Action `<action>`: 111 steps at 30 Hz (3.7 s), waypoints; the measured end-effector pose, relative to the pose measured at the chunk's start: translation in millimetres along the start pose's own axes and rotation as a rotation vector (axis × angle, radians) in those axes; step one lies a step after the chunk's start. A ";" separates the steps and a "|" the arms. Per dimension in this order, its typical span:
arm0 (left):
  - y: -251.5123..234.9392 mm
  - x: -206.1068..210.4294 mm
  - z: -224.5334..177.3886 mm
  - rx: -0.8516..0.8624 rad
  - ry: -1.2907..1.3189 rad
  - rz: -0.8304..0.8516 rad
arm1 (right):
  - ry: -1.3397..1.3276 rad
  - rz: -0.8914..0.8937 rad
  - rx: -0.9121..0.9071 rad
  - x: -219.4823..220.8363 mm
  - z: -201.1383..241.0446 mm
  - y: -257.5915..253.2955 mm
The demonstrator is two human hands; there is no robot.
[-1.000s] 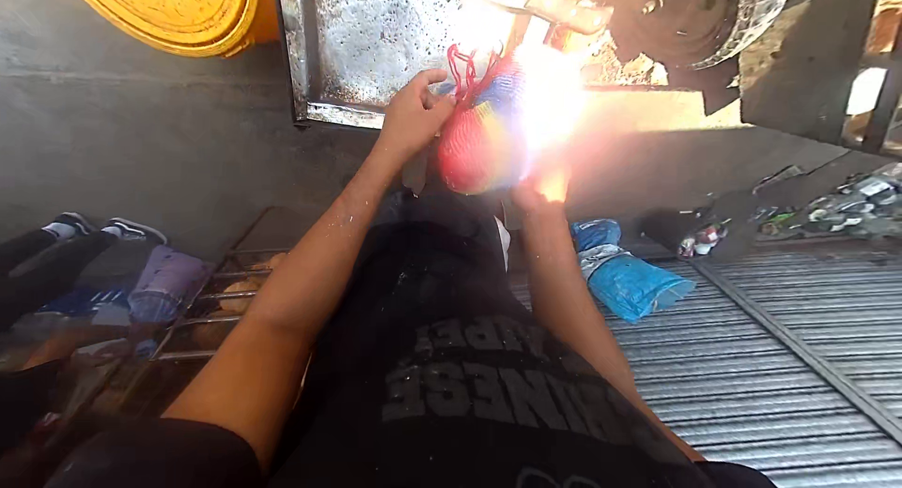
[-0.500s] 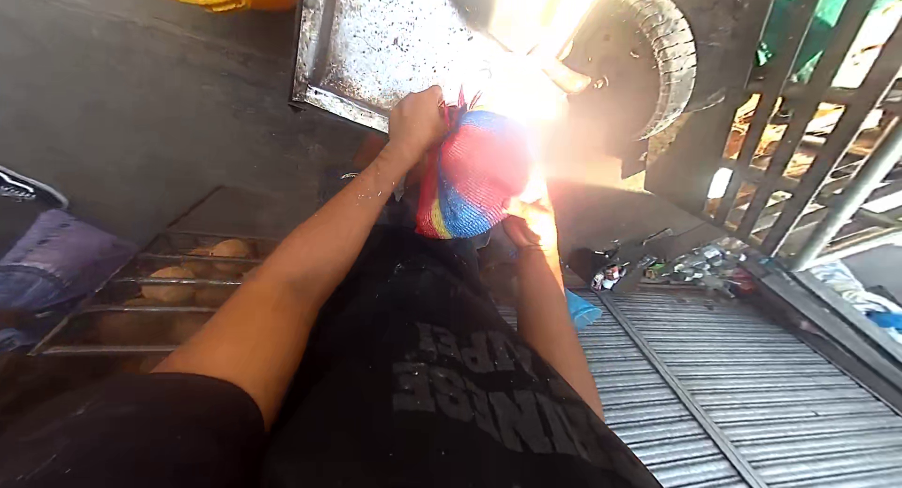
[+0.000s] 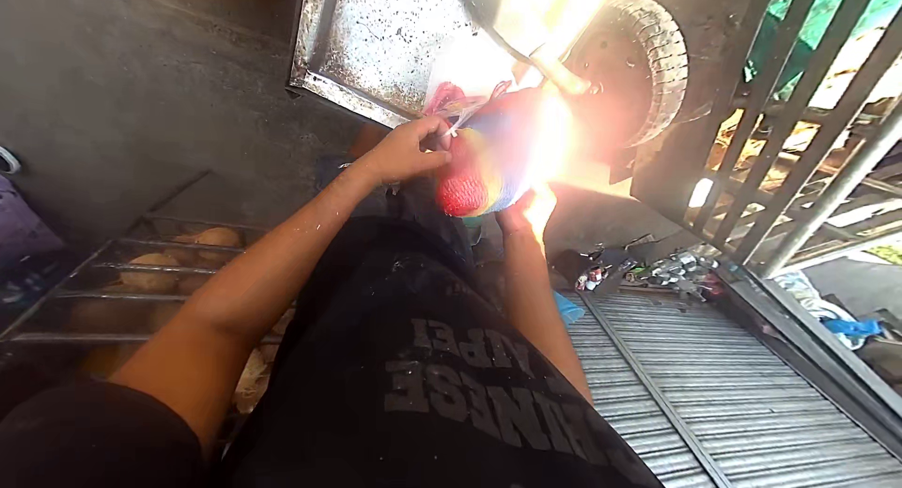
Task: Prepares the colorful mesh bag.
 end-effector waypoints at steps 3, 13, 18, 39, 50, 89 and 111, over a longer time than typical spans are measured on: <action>5.9 -1.8 16.5 -0.019 0.121 -0.059 | -0.165 0.066 0.034 9.5 -1.2 -1.7; 5.7 0.5 27.2 -0.112 0.429 -0.281 | -0.092 0.018 0.035 9.4 -8.9 -20.5; -1.9 7.8 20.5 -0.130 0.426 -0.216 | 0.062 0.076 0.024 14.7 -2.5 -13.4; 11.6 16.9 26.2 -0.146 0.430 -0.245 | 0.377 0.192 0.058 12.7 8.3 -21.2; 5.1 -3.8 51.0 -0.225 0.367 -0.240 | 0.127 0.195 0.124 -5.7 -1.9 -39.1; -22.7 -22.4 20.0 -0.162 0.415 -0.401 | 1.181 0.102 -0.518 86.2 64.0 26.0; -76.2 -33.6 106.5 -0.593 0.179 -0.280 | 1.930 0.027 0.033 -22.7 -27.3 -70.0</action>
Point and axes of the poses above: each hand's wrist, its own y-axis away from the middle knuckle, its own x-axis out of the palm, z = x × y, the point moved 6 cm from there along -y, towards the middle knuckle, and after that the axes turned 5 degrees about -y, right-handed, at the moved point
